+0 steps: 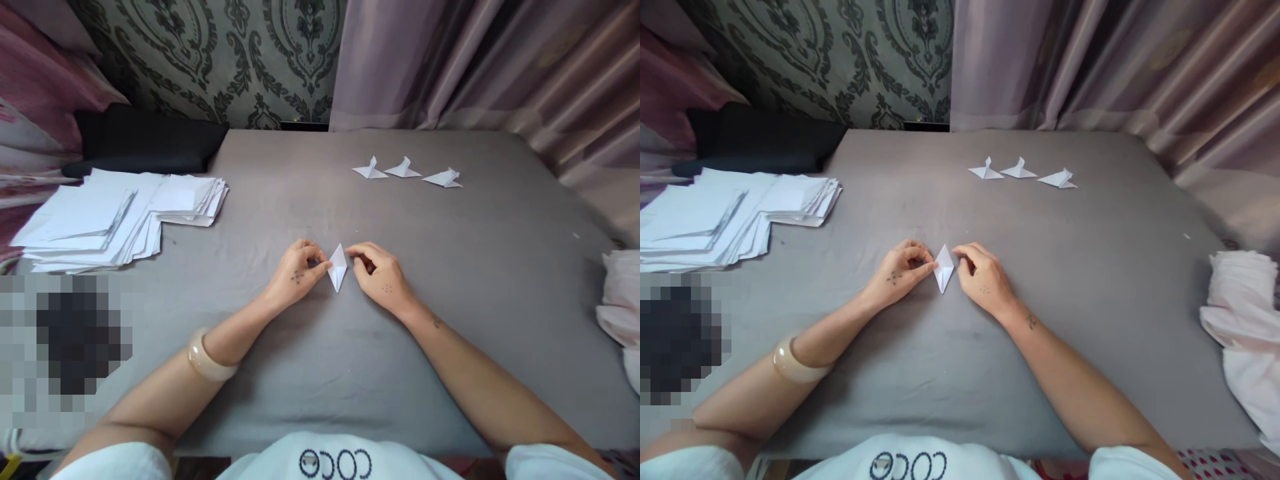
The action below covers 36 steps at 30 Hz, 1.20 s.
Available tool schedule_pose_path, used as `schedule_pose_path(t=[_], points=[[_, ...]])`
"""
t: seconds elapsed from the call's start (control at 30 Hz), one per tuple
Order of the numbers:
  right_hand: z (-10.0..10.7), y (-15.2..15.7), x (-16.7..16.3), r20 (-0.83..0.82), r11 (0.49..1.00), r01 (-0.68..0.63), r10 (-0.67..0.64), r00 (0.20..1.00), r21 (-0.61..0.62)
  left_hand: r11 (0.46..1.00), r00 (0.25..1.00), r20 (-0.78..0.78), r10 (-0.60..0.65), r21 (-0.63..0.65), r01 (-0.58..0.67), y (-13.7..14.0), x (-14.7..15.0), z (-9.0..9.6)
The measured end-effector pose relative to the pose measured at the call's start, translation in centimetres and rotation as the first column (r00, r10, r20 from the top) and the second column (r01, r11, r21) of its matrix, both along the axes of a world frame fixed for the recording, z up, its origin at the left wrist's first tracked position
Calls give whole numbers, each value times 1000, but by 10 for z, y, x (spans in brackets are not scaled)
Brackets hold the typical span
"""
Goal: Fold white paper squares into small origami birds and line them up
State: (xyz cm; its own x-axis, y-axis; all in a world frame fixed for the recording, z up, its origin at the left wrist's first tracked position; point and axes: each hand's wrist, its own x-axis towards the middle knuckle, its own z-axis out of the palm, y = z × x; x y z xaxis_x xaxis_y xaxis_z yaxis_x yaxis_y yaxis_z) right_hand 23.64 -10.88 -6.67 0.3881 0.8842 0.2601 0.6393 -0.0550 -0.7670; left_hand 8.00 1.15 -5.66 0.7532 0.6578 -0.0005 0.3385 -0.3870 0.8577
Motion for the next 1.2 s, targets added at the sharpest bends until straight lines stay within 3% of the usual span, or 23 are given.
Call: schedule_pose_path(t=[0.17,0.23,0.33,0.53,0.63,0.7,0.77,0.83,0.87,0.9,0.97,1.03,1.07,1.13,1.2], points=[[9,1,2,-234,993,-49,23,972,-106,958,988,154,-31,-278,74,-3,2,0],[12,1,0,-347,990,-83,39,937,-113,945,979,199,-39,-312,101,-5,3,1],[16,2,-4,-574,989,-123,57,817,-77,934,953,302,-3,-339,111,-8,5,4],[20,3,-7,-881,990,-129,3,472,-66,854,938,343,39,-499,147,-11,8,6],[18,2,-7,-890,988,-150,44,454,-29,834,929,365,68,-532,148,-13,8,8],[17,2,-7,-841,988,-156,68,536,-20,878,929,363,77,-466,109,-14,8,10],[17,3,-8,-739,991,-137,85,669,-10,948,934,353,49,-312,68,-14,6,11],[16,3,-9,-557,997,-70,83,826,45,998,934,356,-11,-52,31,-13,4,11],[16,3,-9,-442,995,-36,72,894,89,993,933,356,-57,114,18,-12,3,10],[15,3,-9,-319,991,-12,55,946,134,958,933,344,-108,287,6,-11,1,10],[14,2,-7,-86,976,-10,29,996,216,810,943,270,-197,586,1,-8,-2,8],[12,1,-6,108,966,-53,26,994,255,658,959,164,-231,752,31,-6,-4,8],[11,0,-5,189,964,-72,23,982,255,613,966,113,-233,788,56,-5,-5,9],[11,-2,-4,329,973,-94,20,944,212,596,972,35,-231,795,113,-5,-5,10],[11,-4,-4,440,987,-93,27,897,129,643,972,-22,-234,747,172,-5,-5,11]])
